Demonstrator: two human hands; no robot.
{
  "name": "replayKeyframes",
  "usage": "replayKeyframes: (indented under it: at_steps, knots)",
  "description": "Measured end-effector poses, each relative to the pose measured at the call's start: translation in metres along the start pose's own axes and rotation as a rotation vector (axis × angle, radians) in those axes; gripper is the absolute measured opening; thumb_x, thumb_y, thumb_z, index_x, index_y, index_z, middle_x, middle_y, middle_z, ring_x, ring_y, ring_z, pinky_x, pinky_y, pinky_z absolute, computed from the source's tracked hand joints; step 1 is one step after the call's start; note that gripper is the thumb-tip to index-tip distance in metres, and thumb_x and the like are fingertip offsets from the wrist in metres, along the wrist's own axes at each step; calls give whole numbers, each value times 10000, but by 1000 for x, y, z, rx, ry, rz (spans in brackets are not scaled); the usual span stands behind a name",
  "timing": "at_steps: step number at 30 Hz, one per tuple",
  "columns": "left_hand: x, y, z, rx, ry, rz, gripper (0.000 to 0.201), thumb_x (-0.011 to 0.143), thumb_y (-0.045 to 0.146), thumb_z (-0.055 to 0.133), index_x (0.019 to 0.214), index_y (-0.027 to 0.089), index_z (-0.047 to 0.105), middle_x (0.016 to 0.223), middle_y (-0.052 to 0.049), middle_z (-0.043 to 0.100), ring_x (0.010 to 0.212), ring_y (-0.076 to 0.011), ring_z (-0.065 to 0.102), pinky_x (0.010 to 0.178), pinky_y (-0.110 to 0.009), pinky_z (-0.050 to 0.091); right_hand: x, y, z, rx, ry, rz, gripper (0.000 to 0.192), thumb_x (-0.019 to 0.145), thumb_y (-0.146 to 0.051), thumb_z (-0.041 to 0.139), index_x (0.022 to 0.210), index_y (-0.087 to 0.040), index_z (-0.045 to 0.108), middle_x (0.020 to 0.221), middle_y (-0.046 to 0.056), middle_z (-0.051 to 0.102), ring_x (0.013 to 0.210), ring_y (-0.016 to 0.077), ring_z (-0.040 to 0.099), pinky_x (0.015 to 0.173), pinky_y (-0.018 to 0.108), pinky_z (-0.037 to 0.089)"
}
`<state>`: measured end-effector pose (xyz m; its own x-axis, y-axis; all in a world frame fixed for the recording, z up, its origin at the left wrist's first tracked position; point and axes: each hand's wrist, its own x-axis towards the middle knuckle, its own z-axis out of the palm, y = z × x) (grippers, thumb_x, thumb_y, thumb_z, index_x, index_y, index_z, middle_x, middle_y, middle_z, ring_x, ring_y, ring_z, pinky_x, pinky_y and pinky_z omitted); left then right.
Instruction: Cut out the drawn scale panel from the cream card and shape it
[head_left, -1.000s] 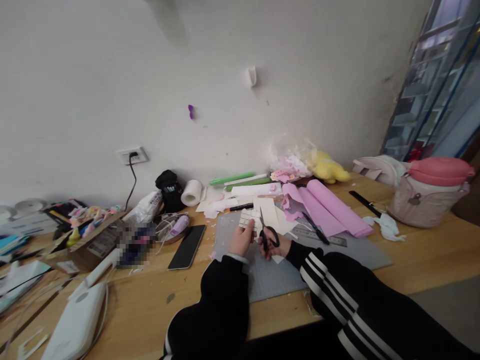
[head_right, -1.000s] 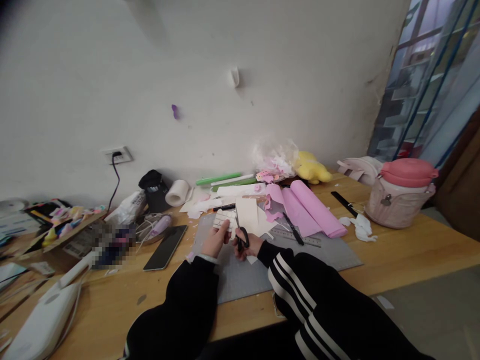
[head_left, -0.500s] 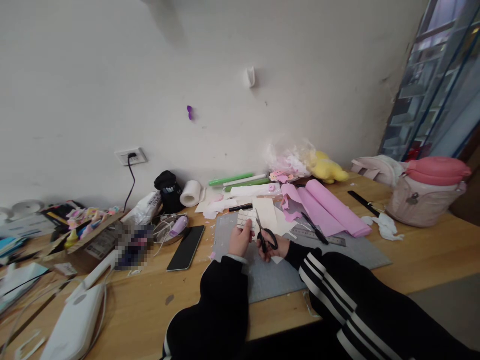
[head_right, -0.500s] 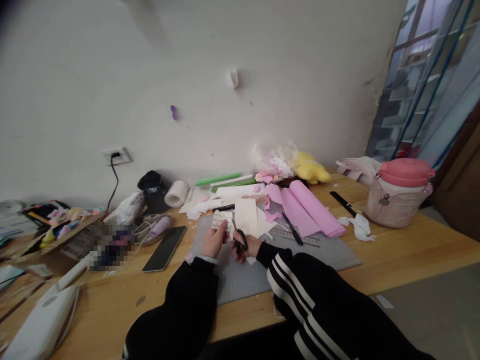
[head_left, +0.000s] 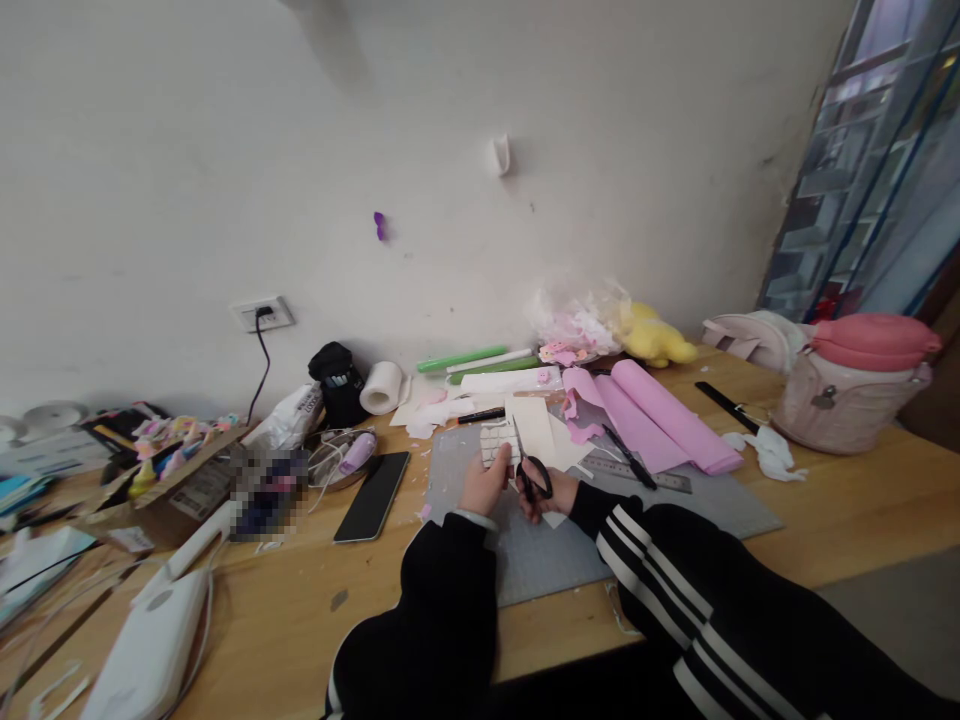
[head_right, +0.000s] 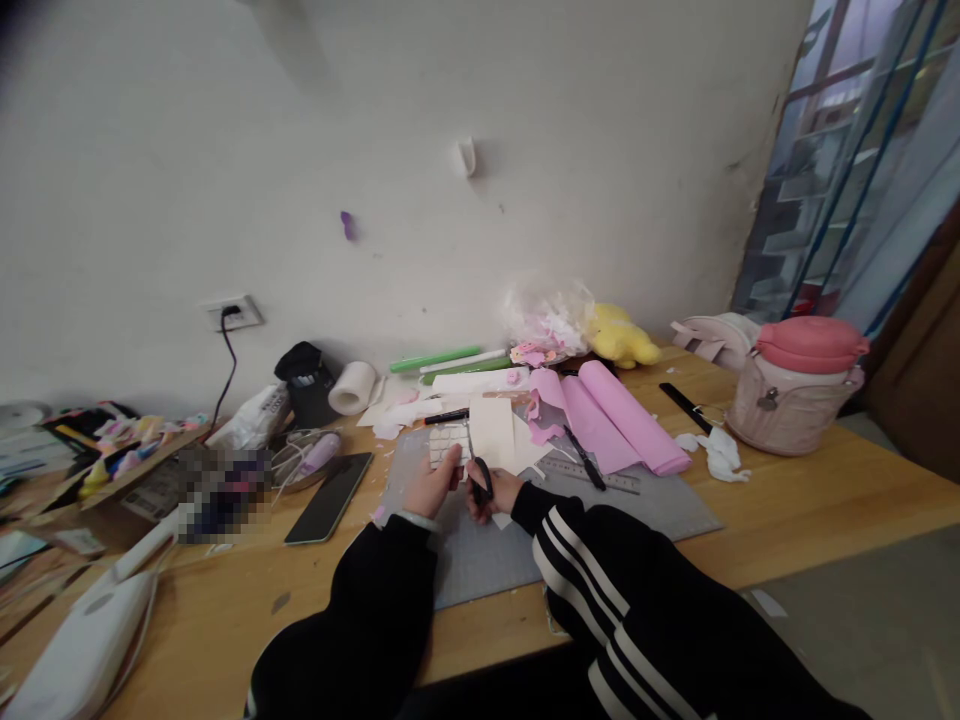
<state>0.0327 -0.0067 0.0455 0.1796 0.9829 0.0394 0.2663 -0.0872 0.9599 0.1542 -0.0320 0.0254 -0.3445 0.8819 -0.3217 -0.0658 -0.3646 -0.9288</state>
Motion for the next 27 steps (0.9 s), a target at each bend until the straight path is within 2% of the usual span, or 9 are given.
replayKeyframes:
  at_steps: [4, 10, 21, 27]
  knots:
    - [0, 1, 0, -14, 3, -11, 222, 849, 312, 475, 915, 122, 569, 814, -19, 607, 638, -116, 582, 572, -280, 493, 1, 1, 0, -19, 25, -3, 297, 878, -379, 405, 888, -117, 545, 658, -27, 547, 459, 47, 483, 420, 183, 411]
    - [-1, 5, -2, -35, 25, -43, 221, 851, 315, 470, 852, 123, 580, 743, 0, 604, 573, -97, 566, 526, -249, 482, 0, -1, -1, -67, 28, -4, 270, 876, -354, 422, 881, -115, 546, 651, -32, 543, 447, 40, 473, 404, 171, 402]
    - [7, -1, -3, -149, 150, -49, 213, 850, 300, 476, 930, 122, 561, 808, -16, 600, 609, -105, 573, 531, -255, 488, -4, -2, 1, -155, 33, 13, 236, 870, -326, 444, 900, -116, 547, 692, -22, 555, 478, 45, 493, 423, 176, 419]
    - [8, -2, -3, -190, 196, -33, 222, 856, 313, 462, 909, 121, 561, 765, -6, 593, 567, -93, 557, 506, -242, 476, -6, -3, 0, -185, 49, 35, 259, 873, -346, 431, 908, -117, 546, 701, -18, 559, 488, 50, 499, 437, 185, 427]
